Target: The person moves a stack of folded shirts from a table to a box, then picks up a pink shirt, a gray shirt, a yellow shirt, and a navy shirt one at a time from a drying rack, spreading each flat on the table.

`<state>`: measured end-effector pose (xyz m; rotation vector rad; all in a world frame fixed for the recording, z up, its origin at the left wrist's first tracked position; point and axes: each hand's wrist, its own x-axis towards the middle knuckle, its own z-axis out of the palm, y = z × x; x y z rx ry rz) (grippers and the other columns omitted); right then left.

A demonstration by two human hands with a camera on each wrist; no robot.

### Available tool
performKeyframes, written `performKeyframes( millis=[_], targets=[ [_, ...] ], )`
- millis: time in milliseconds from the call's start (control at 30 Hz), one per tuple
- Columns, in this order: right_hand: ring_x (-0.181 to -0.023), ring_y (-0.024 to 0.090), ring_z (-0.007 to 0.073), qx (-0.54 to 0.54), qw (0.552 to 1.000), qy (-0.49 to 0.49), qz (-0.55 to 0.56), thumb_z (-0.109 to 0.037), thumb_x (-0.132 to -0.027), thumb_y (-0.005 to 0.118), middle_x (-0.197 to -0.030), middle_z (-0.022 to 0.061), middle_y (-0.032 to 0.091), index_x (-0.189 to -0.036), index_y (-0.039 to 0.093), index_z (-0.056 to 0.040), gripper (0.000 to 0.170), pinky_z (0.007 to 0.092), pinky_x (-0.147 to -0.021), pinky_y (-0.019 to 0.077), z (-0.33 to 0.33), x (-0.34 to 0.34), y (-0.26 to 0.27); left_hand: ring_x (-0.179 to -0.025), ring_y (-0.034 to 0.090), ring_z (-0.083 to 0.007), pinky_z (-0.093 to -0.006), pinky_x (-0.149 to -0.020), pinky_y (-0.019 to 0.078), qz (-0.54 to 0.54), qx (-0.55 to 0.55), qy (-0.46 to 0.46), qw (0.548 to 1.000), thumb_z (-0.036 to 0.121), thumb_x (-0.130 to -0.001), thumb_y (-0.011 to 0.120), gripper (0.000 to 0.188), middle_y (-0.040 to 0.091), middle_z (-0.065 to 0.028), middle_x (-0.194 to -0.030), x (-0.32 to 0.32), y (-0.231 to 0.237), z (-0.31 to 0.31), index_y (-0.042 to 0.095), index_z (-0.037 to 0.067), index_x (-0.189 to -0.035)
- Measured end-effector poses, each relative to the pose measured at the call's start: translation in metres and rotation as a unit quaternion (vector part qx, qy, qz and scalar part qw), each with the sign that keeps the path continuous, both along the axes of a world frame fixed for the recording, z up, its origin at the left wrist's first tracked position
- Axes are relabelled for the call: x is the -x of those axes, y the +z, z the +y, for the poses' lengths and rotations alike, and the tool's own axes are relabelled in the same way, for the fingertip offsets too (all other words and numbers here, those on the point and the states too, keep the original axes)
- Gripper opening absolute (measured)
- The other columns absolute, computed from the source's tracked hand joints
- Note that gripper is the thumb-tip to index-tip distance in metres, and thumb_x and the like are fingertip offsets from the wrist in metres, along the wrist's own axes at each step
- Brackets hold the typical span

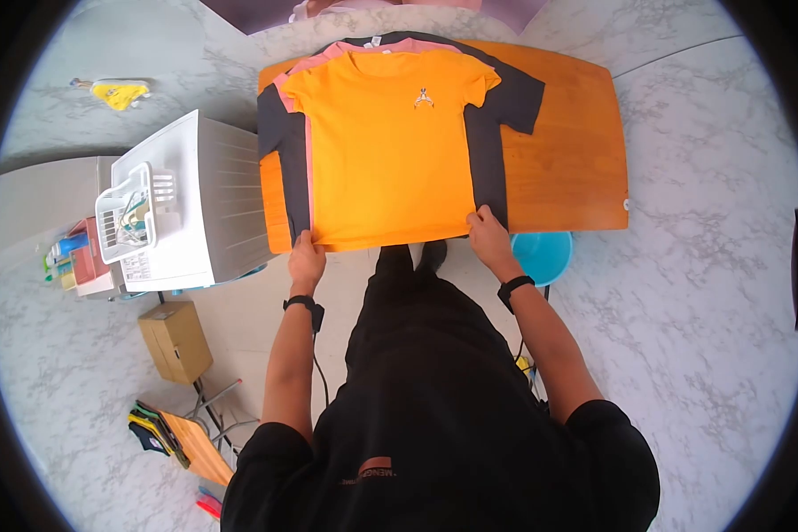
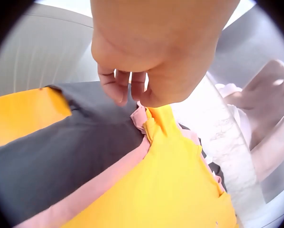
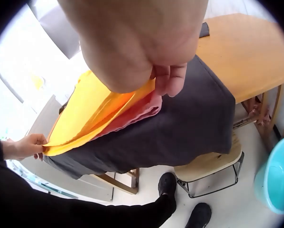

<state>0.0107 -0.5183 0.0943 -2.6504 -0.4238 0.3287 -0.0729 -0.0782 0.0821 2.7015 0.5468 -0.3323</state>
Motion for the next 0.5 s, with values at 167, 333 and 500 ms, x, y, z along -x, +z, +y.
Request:
performKeyframes(
  millis=[167,333,500],
  targets=[
    [-0.103,0.067,0.033,0.016,1.0,0.021,-0.003,-0.008,-0.095,0.059,-0.109,0.0127,0.057,-0.112,0.067,-0.0071,0.019,0.0451,-0.081,0.0592,-0.003,-0.001,-0.009,-0.103,0.07,-0.0418,-0.054,-0.083,0.0576,0.003,-0.007,0.027,1.0,0.017,-0.096,0.059,0.019,0.07,-0.0152,-0.115,-0.002,0.012,-0.004,0.059,0.01,-0.114],
    [-0.109,0.065,0.032,0.073,0.996,0.05,0.028,-0.009,-0.092,0.061,-0.11,0.0118,0.057,-0.11,0.067,-0.0076,0.019,0.0469,-0.083,0.0582,-0.003,0.003,-0.011,-0.102,0.07,-0.0414,-0.0543,-0.082,0.0579,0.072,0.0,-0.022,0.997,0.02,-0.096,0.06,0.021,0.068,-0.0142,-0.118,-0.004,0.008,-0.001,0.058,0.014,-0.116],
    [-0.105,0.063,0.0331,0.036,0.998,0.04,0.045,-0.015,-0.087,0.065,-0.107,0.011,0.056,-0.107,0.065,-0.0086,0.022,0.0482,-0.081,0.0563,-0.002,-0.005,0.008,-0.098,0.071,-0.0427,-0.0522,-0.081,0.0571,0.016,0.089,0.03,0.995,0.024,-0.099,0.06,0.02,0.074,-0.0182,-0.105,-0.051,0.013,0.023,0.064,0.008,-0.11]
  ],
)
